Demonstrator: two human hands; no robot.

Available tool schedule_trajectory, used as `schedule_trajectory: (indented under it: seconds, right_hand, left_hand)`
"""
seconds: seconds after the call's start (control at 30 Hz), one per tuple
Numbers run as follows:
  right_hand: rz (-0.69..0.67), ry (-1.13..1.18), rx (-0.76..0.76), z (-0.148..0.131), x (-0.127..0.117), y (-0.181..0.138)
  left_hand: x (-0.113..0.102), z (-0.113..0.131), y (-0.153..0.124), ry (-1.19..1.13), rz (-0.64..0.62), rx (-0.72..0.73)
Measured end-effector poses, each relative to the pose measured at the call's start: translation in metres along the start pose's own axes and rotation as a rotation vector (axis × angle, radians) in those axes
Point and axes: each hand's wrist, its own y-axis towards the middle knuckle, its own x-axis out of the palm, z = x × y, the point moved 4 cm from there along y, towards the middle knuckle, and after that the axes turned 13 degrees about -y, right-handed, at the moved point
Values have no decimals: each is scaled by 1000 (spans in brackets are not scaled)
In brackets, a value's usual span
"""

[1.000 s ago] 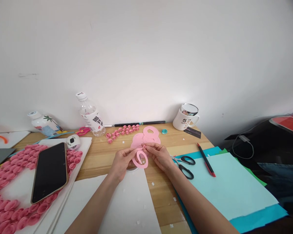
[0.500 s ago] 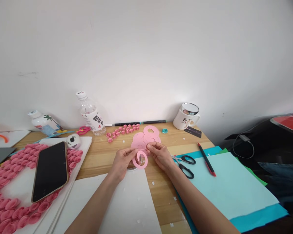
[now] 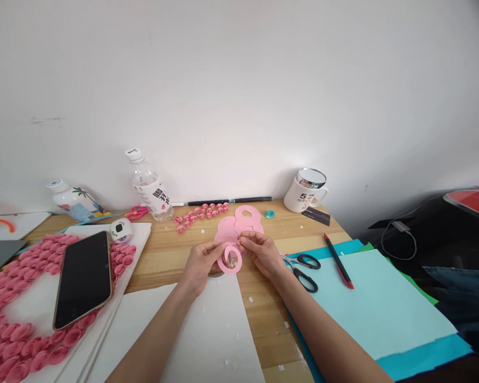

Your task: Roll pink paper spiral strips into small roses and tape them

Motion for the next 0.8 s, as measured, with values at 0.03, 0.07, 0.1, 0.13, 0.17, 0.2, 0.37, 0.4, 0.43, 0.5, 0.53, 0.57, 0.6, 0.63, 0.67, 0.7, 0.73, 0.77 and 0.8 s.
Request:
schedule_trajectory:
  seconds: [0.03, 0.07, 0.1, 0.13, 0.17, 0.2, 0.37, 0.4, 0.43, 0.5, 0.53, 0.57, 0.6, 0.63, 0.67, 0.7, 0.73, 0.77, 0.8]
  right_hand:
    - [-1, -8, -4, 0, 0, 0]
    - [-4, -17, -10, -1, 0, 0]
    - [-9, -25, -20, -1, 0, 0]
    - [-12, -31, -30, -1, 0, 0]
    - [-12, -35, -39, -1, 0, 0]
    - [-9, -36, -46, -1, 0, 1]
    - [-14, -16, -31, -1, 1, 1]
    - [-22, -9, -23, -1, 2, 1]
    - [-31, -5, -17, -1, 3, 0]
    - [-41, -5, -10, -1, 4, 0]
    - [-41, -8, -7, -1, 3, 0]
    - [-35, -10, -5, -1, 3, 0]
    - [-25, -12, -4, -1, 2, 0]
    - [-16, -15, -2, -1, 2, 0]
    - [-7, -18, 1, -1, 1, 0]
    - [-1, -21, 3, 0, 1, 0]
    - [1, -23, 3, -1, 1, 0]
    - [-1, -28, 0, -1, 1, 0]
    - [-6, -34, -6, -1, 1, 0]
  left_hand:
    - [0, 0, 0, -1, -1, 6]
    - [1, 1, 0, -2, -5, 13]
    - [1, 1, 0, 4, -7, 16]
    - [1, 1, 0, 8, -10, 16]
    - [1, 1, 0, 8, -13, 18]
    - [1, 0, 0, 8, -17, 17]
    - [-1, -1, 1, -10, -26, 16]
    - [-1, -1, 1, -14, -27, 18]
    - [-2, -1, 1, -15, -27, 19]
    - [-2, -1, 2, -16, -27, 23]
    - [-2, -1, 2, -17, -28, 23]
    - [-2, -1, 2, -16, -26, 23]
    - [-2, -1, 2, -14, -25, 23]
    - [-2, -1, 2, -12, -23, 22]
    - [-2, -1, 1, -10, -23, 22]
    - [-1, -1, 1, -8, -25, 21]
    - [-1, -1, 1, -6, -28, 23]
    - [0, -1, 1, -3, -32, 26]
    - [0, 0, 1, 0, -36, 29]
